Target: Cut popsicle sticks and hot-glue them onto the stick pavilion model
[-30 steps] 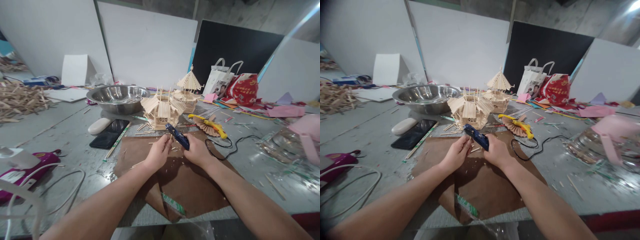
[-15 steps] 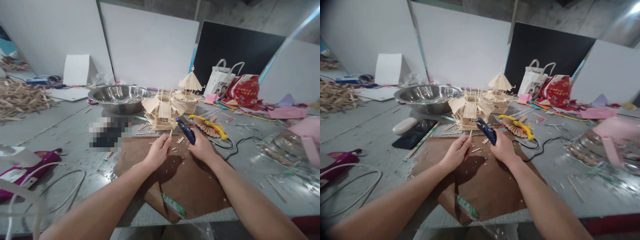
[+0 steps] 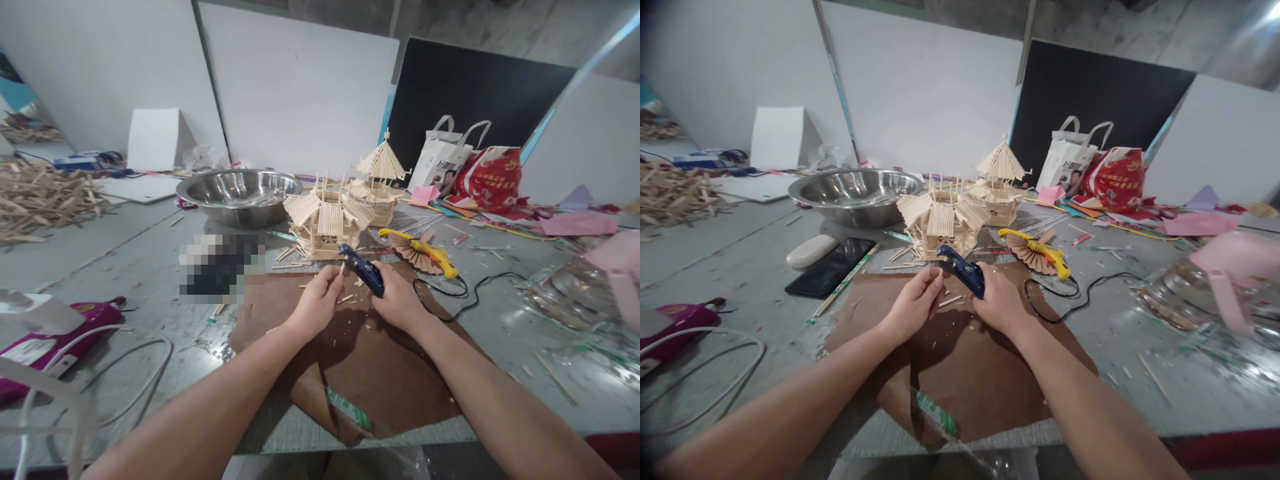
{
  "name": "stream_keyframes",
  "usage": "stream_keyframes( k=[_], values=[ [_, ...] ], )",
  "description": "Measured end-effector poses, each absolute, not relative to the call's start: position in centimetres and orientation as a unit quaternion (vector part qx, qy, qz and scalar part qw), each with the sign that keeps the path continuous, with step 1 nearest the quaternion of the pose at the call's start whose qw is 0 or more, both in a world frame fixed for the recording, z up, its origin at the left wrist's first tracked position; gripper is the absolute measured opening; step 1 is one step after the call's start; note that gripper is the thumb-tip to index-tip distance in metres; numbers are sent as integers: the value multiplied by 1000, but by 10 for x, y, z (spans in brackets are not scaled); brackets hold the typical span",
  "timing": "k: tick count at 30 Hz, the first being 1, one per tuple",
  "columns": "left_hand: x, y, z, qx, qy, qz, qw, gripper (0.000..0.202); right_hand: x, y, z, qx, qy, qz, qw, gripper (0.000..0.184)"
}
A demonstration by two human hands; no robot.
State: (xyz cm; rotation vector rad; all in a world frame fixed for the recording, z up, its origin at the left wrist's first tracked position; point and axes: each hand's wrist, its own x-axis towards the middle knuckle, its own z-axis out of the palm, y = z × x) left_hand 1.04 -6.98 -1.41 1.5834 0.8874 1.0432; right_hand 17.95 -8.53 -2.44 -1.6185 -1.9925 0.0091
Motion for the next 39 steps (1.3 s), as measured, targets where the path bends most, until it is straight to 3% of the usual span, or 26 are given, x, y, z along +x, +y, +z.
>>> stream_keyframes(
  k=[8,23,31,39],
  values=[
    [-14,-33,7,546,449,550,445,21,188,-77,-28,-655,-699,3,287,50],
    [12,21,19,332,550,555,528,14,186,-80,-25,-650,-708,18,276,50],
    [4,24,26,327,537,490,604,12,187,-80,-25,-642,-713,10,280,49],
    [-1,28,24,369,528,491,587,14,186,-79,-26,-644,-716,19,267,54]
  ],
)
